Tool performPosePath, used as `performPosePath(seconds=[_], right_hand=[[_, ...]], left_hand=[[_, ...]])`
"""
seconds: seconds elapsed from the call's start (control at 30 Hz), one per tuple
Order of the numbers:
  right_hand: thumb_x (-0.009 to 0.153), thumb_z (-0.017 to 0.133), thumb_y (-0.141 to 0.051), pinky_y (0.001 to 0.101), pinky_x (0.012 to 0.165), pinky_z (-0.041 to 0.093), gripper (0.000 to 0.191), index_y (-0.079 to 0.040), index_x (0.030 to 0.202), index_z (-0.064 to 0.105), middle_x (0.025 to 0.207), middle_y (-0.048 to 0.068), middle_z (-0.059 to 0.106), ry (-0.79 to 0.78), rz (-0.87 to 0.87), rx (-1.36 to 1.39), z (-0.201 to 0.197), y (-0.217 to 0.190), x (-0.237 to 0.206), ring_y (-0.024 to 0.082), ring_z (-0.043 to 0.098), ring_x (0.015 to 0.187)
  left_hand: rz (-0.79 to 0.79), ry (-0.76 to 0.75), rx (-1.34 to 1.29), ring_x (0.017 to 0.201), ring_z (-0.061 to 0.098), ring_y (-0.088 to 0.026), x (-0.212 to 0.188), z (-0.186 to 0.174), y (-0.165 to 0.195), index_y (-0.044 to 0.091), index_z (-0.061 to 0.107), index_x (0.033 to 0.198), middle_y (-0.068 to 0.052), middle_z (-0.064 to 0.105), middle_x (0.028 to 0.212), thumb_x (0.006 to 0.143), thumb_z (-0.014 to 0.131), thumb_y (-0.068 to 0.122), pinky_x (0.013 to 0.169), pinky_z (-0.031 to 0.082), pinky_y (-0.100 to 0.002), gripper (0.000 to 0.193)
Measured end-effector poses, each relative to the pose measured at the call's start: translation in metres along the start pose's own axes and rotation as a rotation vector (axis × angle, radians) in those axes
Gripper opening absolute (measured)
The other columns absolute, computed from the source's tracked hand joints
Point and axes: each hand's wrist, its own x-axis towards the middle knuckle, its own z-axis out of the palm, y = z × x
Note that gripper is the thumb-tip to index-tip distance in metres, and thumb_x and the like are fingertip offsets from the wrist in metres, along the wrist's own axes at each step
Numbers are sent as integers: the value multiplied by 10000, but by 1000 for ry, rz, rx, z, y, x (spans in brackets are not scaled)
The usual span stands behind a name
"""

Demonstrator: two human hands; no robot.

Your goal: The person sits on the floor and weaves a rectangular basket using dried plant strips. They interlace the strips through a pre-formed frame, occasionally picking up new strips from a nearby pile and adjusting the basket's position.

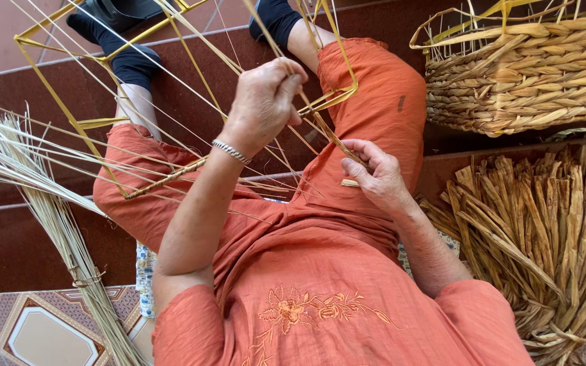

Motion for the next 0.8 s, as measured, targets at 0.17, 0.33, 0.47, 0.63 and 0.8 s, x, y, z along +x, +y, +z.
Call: performPosePath(seconds=[0.17, 0.33, 0.47, 0.63, 0.8], right_hand=[[1013, 679, -55, 200, 750, 558, 189, 22, 1179, 635, 991, 15, 685, -18, -70, 69, -8, 22, 8, 34, 635, 854], [1154, 614, -229, 225, 601, 441, 257, -22, 1001, 617, 907, 83, 676, -91, -23, 394, -25, 14, 15, 82, 556, 678], [1094, 515, -308, 331, 758, 562, 322, -27, 1051, 665, 1058, 150, 708, -171, -75, 724, -22, -19, 25, 173, 661, 833], [1151, 499, -304, 429, 850, 611, 351, -36, 988, 656, 1222, 243, 720, -164, -187, 950, -13, -59, 50, 270, 712, 963], [1130, 469, -310, 453, 956, 627, 331, -47, 1037, 647, 1231, 245, 695, -1, -152, 725, -2, -77, 79, 306, 718, 1107]], left_hand=[[-106, -65, -46, 501, 722, -109, -1, 24, -12, 14, 706, 1072, -69, 754, 834, 1017, 596, 75, 417, 580, -219, 137], [-169, -50, -146, 483, 708, -110, -10, 31, -26, 17, 693, 1064, -70, 740, 815, 1020, 583, 54, 391, 545, -233, 124], [-119, -33, -239, 469, 680, -116, -11, 33, -30, 22, 669, 1098, -57, 739, 846, 1031, 580, 68, 383, 531, -241, 120], [-80, -62, -136, 478, 691, -99, -15, 34, -30, 46, 615, 1113, -44, 714, 758, 1069, 555, 93, 415, 543, -231, 88], [57, 27, 15, 566, 703, -121, -16, 43, -33, 63, 574, 1060, -61, 696, 723, 953, 704, 80, 530, 552, -297, 169]])
